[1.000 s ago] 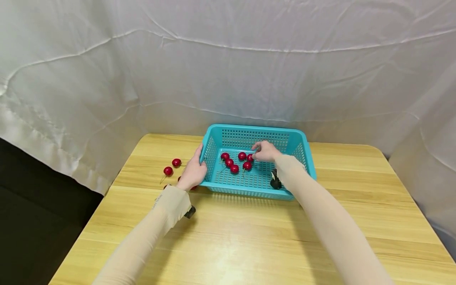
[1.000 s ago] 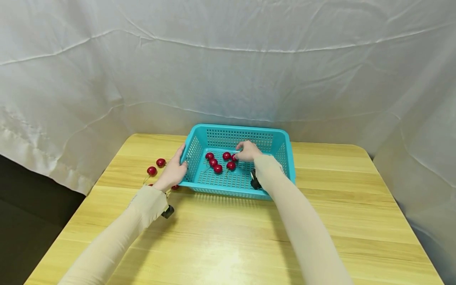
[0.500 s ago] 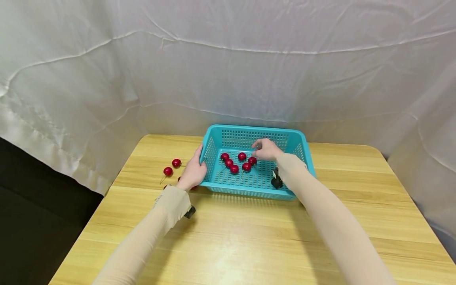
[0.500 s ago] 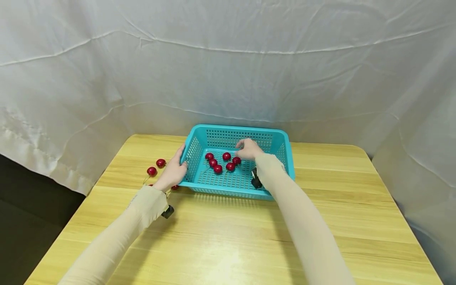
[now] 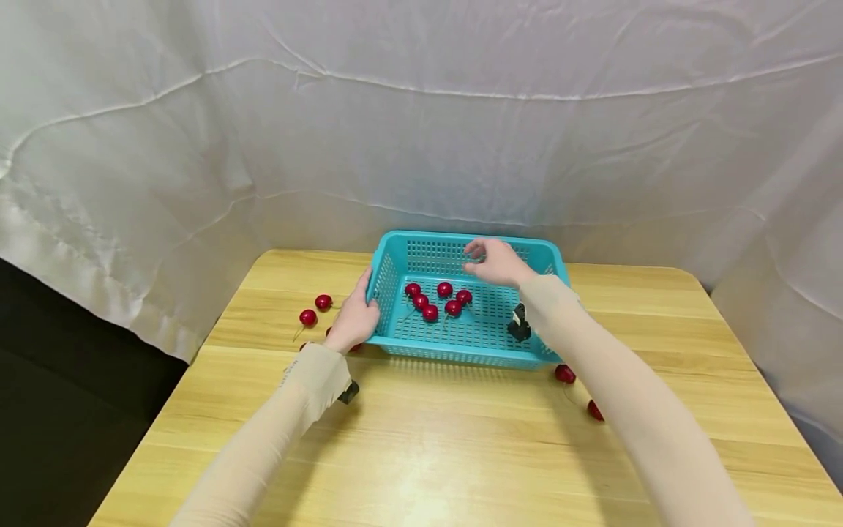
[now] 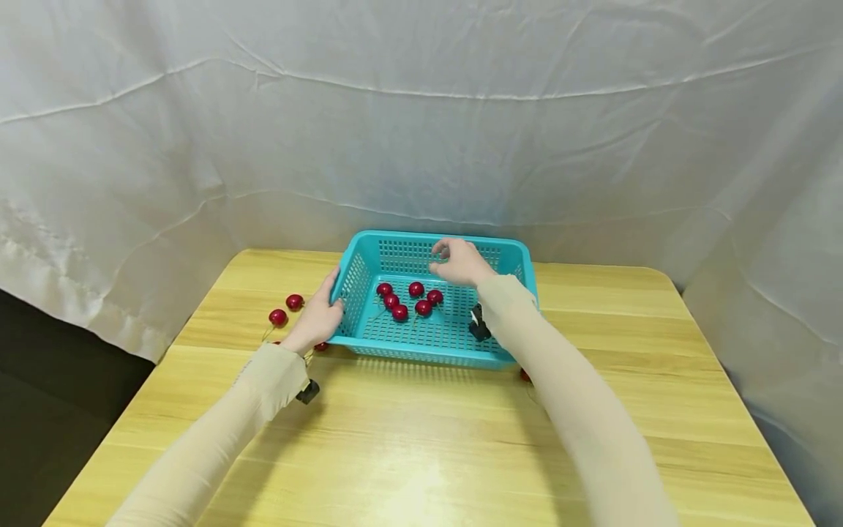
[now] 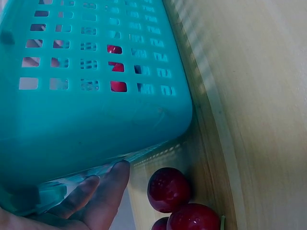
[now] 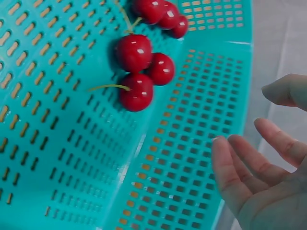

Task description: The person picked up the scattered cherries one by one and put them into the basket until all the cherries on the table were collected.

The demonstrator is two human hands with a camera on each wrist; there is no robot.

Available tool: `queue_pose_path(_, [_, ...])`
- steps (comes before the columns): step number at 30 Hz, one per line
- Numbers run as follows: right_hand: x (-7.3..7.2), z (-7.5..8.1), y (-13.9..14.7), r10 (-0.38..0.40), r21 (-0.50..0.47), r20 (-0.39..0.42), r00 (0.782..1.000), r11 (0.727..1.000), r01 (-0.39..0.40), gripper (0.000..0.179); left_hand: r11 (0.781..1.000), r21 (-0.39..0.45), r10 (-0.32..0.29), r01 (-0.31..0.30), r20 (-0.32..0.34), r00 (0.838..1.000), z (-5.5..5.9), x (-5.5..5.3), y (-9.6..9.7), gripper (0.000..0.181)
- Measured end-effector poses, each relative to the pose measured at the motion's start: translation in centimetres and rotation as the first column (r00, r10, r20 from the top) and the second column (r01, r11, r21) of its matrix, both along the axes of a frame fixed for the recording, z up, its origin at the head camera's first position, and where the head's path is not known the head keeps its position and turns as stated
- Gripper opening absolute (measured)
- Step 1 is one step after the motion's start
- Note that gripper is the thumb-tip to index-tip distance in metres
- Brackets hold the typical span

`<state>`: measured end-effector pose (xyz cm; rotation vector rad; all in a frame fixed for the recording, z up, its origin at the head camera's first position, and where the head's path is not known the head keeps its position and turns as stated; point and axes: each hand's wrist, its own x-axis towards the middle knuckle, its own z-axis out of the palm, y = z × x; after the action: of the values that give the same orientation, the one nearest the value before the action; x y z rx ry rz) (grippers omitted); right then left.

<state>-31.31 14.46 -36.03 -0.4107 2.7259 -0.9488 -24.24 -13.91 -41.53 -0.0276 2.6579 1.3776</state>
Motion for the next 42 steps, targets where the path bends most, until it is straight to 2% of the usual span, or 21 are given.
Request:
queue_pose_path(5, [0.9, 1.2, 0.5, -0.005, -0.029, -0.017, 1.000, 1.000, 0.005, 0.043, 1.000, 0.000, -0.001, 0.001, -0.010, 1.000, 0.1, -0.1, -0.2, 0.070])
queue_pose_path(10, [1.8, 1.8, 1.8, -0.016, -0.048, -0.014, 1.000, 0.999, 0.015, 0.045, 1.000, 0.001, -0.001, 0.001, -0.009, 1.000, 0.0, -0.2, 0.0, 0.070])
queue_pose_path(15, [3.1, 2.2, 4.2, -0.016, -0.067, -0.053, 0.998, 0.998, 0.013, 0.045, 1.000, 0.001, -0.003, 0.003, -0.011, 1.000, -0.1, -0.2, 0.3, 0.069])
queue_pose_path(24, [6.4, 3.3, 9.0, -0.025, -0.081, -0.132, 0.991, 0.997, 0.015, 0.043, 1.000, -0.004, -0.001, 0.001, -0.010, 1.000, 0.5, 0.1, 0.4, 0.070])
queue_pose_path(31, [9.0, 3.3, 11.9, -0.049, -0.103, -0.161, 0.986, 0.994, 0.033, 0.041, 1.000, -0.016, -0.013, 0.013, -0.015, 1.000, 0.4, 0.1, 0.4, 0.070])
queue_pose_path(42, [12.0, 2.7, 14.3, -0.086, -0.105, -0.195, 0.977, 0.992, 0.066, 0.041, 1.000, -0.019, -0.011, 0.011, -0.008, 1.000, 0.3, -0.1, 0.4, 0.070])
